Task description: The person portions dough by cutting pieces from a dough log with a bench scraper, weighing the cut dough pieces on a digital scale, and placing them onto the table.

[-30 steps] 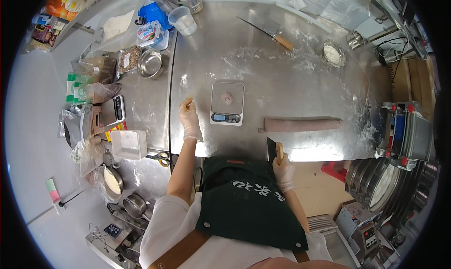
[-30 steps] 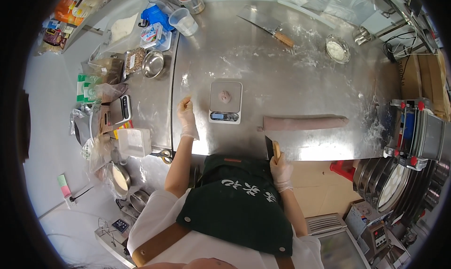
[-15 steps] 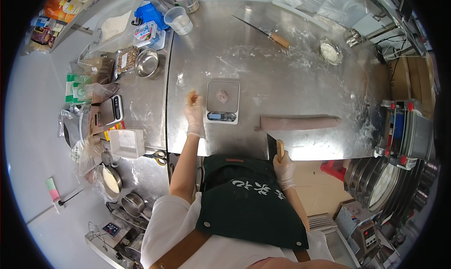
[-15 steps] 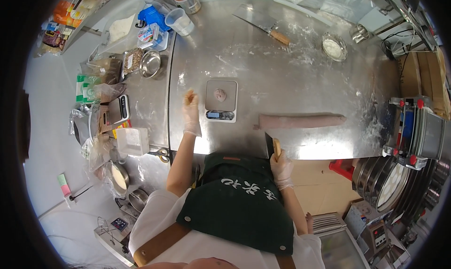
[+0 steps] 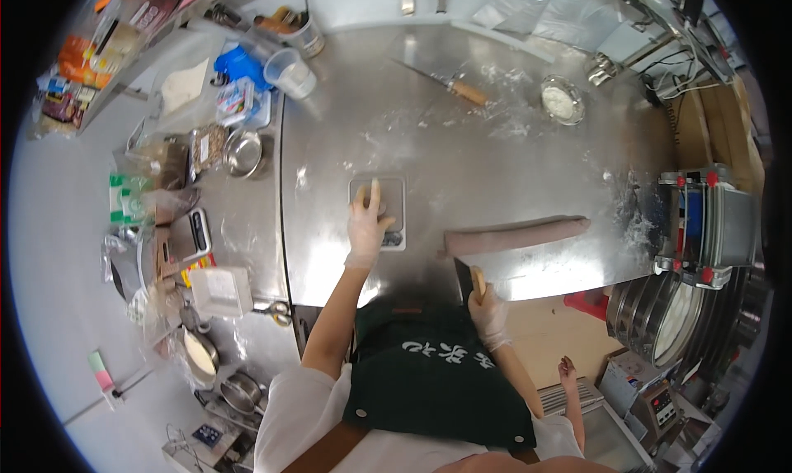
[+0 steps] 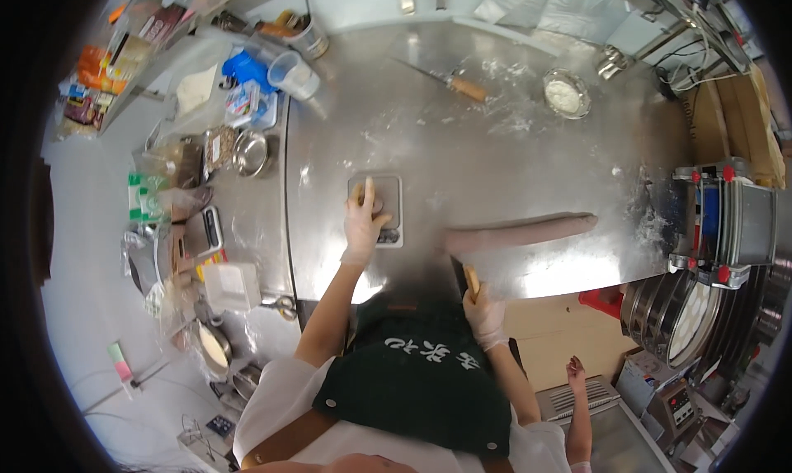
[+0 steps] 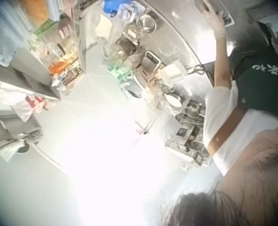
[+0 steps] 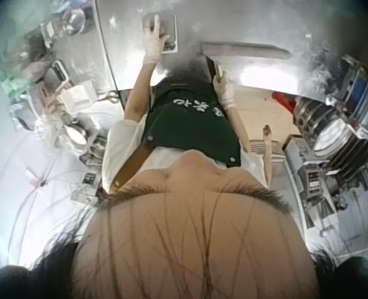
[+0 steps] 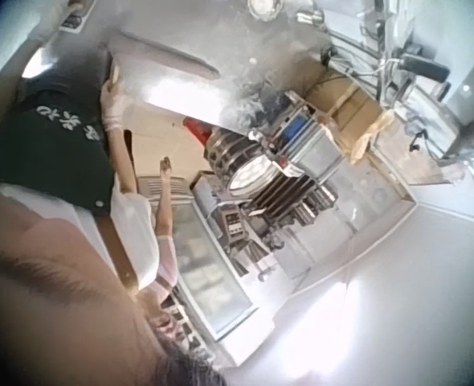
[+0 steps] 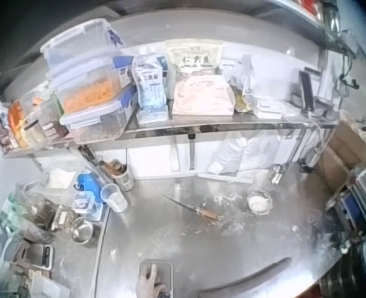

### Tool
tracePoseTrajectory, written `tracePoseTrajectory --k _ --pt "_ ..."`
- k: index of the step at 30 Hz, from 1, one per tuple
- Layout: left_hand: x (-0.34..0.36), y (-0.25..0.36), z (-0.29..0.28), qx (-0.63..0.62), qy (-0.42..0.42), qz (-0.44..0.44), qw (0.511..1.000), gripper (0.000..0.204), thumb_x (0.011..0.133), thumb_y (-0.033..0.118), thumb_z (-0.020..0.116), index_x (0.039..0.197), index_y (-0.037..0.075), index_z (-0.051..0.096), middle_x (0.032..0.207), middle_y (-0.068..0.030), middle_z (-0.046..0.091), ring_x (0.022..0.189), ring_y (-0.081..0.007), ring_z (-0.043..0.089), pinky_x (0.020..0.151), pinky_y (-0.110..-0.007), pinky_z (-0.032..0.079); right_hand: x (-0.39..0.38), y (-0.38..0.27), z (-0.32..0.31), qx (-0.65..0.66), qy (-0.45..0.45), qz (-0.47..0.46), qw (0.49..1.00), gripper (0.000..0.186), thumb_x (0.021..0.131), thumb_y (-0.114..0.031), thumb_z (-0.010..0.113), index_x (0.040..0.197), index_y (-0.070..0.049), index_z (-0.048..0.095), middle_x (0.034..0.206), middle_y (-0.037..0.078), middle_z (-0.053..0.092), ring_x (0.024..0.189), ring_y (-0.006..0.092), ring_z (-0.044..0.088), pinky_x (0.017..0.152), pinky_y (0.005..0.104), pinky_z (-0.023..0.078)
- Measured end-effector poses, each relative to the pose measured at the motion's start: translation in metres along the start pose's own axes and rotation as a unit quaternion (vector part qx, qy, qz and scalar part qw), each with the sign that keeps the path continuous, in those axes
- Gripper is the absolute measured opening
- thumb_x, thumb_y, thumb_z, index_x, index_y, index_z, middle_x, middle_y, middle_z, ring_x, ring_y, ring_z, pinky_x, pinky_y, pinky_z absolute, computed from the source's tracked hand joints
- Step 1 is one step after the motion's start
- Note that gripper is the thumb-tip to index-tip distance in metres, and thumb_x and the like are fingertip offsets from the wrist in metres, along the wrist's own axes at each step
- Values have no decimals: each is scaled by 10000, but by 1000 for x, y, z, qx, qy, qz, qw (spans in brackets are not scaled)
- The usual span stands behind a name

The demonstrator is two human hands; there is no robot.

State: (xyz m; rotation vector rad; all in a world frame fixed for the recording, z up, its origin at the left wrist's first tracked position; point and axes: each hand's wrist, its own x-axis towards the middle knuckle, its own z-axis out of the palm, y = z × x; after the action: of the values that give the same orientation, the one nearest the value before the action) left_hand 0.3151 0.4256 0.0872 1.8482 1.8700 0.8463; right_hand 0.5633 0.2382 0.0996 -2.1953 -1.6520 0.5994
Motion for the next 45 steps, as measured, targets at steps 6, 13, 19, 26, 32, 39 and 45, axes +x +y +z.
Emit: tracePoseTrajectory --k 6,13,19,26,32,39,45 --pt "37 37 7 2 -25 66 997 639 683 -31 701 1277 135 536 1104 -118 537 951 -294 509 804 -362 465 3 -15 -11 29 13 62 998 174 791 -179 648 900 -54 594 631 200 590 535 379 586 490 458 475" --pt "95 25 97 92 -176 137 970 747 715 77 721 1382 188 404 1169 -105 525 1061 -295 492 825 -365 484 46 -64 -30 -10 90 41 995 154 819 -140 615 943 -56 578 584 174 579 506 345 587 469 442 469" --pt "77 95 75 25 -97 103 990 750 745 246 715 1406 188 364 1217 -124 506 1097 -310 479 893 -406 455 60 -75 -15 -58 67 78 993 102 796 -112 602 876 -60 563 605 141 583 467 330 560 448 432 457" --pt "23 152 84 -113 -375 147 908 630 834 337 617 1392 161 384 1231 -185 520 1149 -367 454 965 -432 398 64 -65 16 -100 74 56 991 127 793 -166 599 838 -68 531 555 155 580 482 337 589 448 439 469" --pt "22 135 105 -35 -361 174 916 592 832 316 619 1348 101 423 1189 -161 548 1077 -356 502 900 -427 436 70 -65 37 -96 63 64 991 148 840 -198 555 825 -62 498 525 160 566 458 340 581 429 442 466" --pt "23 99 89 -206 -333 -2 920 500 847 243 576 1307 90 452 1175 -166 545 1133 -360 475 947 -421 408 79 -65 44 -87 42 96 991 165 859 -219 538 841 -62 491 576 182 588 530 361 608 470 461 476" --pt "-44 79 73 43 -273 122 953 410 760 111 578 1158 34 518 1007 -167 560 1032 -335 509 853 -401 432 71 -61 -8 -9 45 102 994 187 840 -213 589 858 -42 516 609 211 585 554 405 593 494 480 469"
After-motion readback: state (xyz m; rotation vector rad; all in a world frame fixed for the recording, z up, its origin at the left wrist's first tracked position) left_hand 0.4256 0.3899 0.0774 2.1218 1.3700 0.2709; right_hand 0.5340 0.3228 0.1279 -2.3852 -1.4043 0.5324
